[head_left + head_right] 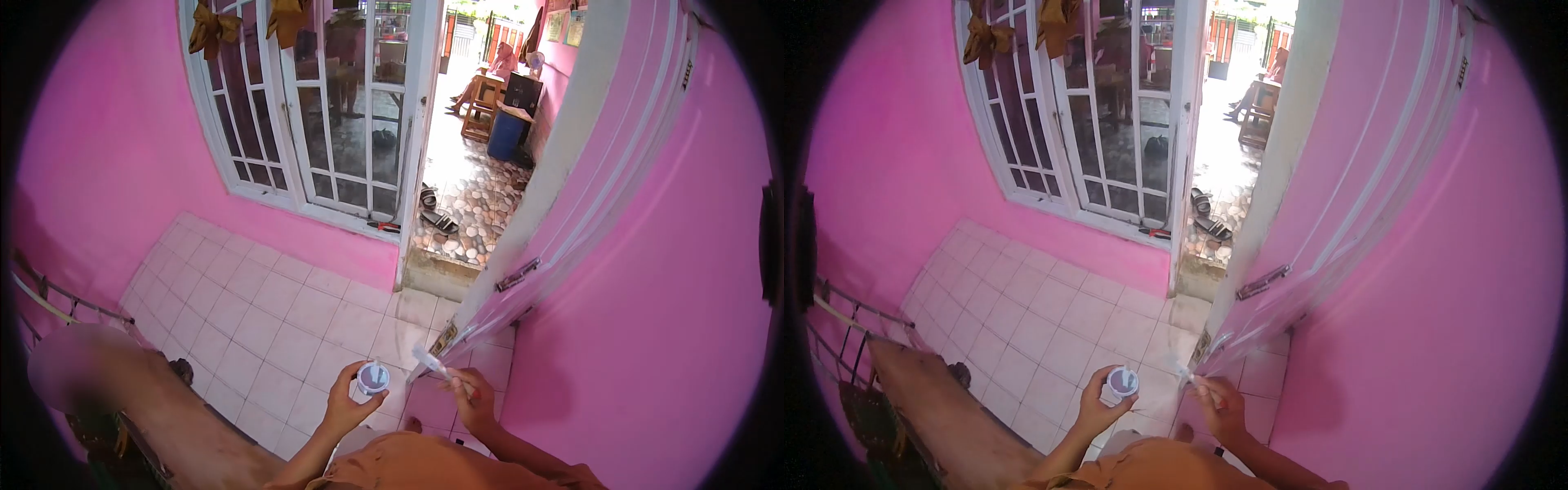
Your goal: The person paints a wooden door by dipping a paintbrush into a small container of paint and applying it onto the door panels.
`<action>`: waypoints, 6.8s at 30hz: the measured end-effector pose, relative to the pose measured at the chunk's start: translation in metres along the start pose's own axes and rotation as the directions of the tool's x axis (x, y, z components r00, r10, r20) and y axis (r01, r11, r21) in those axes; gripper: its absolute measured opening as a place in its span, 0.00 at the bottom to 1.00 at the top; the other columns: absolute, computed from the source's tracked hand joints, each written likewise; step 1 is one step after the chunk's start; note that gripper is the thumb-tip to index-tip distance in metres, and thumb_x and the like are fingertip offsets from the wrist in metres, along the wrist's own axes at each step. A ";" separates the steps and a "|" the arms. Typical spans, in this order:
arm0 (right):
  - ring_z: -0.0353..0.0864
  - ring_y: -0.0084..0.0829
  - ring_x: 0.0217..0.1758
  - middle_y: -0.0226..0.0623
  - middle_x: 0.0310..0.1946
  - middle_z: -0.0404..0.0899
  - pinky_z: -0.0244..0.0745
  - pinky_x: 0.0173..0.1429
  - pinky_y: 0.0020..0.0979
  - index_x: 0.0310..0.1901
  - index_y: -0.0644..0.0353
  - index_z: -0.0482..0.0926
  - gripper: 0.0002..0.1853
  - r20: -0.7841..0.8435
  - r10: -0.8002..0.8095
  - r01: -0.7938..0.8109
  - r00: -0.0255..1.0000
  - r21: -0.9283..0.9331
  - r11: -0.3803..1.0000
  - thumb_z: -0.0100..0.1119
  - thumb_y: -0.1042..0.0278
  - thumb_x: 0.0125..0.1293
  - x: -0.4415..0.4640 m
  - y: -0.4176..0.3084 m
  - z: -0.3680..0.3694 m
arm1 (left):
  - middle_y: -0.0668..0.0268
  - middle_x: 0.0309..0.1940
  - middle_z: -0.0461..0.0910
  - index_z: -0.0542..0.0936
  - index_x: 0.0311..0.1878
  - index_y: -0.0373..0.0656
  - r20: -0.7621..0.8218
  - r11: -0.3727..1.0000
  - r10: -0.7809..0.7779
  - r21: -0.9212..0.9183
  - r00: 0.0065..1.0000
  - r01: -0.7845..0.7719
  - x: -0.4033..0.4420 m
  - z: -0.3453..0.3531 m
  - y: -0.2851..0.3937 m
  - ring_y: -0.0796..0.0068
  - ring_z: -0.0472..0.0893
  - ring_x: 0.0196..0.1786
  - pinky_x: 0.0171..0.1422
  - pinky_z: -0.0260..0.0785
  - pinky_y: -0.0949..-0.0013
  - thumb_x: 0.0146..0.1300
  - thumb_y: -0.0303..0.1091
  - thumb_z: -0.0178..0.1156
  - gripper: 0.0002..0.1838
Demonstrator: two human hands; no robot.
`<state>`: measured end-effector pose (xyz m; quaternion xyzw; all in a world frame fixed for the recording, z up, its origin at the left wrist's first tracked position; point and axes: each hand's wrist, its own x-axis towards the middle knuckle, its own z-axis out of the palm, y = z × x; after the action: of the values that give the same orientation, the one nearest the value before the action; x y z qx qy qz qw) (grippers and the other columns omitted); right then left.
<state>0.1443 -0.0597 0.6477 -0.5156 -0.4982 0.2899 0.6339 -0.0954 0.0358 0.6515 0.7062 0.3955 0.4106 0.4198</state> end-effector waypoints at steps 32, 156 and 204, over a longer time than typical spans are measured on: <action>0.87 0.35 0.46 0.45 0.45 0.83 0.81 0.56 0.37 0.55 0.70 0.75 0.13 -0.615 0.055 -0.111 0.787 -0.054 0.992 0.50 0.70 0.79 0.018 -0.092 0.160 | 0.57 0.58 0.77 0.71 0.67 0.39 0.555 0.937 0.337 -0.277 0.760 -0.213 0.154 -0.048 -0.060 0.62 0.79 0.59 0.65 0.71 0.62 0.52 0.30 0.78 0.39; 0.78 0.28 0.26 0.36 0.28 0.80 0.74 0.33 0.29 0.45 0.62 0.78 0.11 -0.414 0.609 -0.198 0.676 0.694 0.692 0.55 0.62 0.76 -0.093 -0.086 -0.147 | 0.59 0.63 0.74 0.68 0.66 0.38 0.563 0.914 0.257 -0.406 0.785 -0.008 -0.020 0.204 0.064 0.67 0.73 0.67 0.74 0.63 0.62 0.54 0.21 0.74 0.37; 0.87 0.29 0.42 0.40 0.42 0.86 0.82 0.50 0.32 0.55 0.64 0.77 0.12 -0.340 0.012 0.105 0.940 0.324 0.940 0.55 0.66 0.78 0.187 0.073 -0.365 | 0.60 0.59 0.74 0.68 0.65 0.38 0.007 0.971 -0.039 -0.238 0.999 0.039 0.072 0.335 0.108 0.68 0.75 0.63 0.70 0.65 0.63 0.55 0.24 0.77 0.36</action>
<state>0.5570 -0.0065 0.6513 -0.4294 -0.3375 0.2631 0.7953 0.2590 -0.0249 0.6645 0.6434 0.3567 0.4459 0.5099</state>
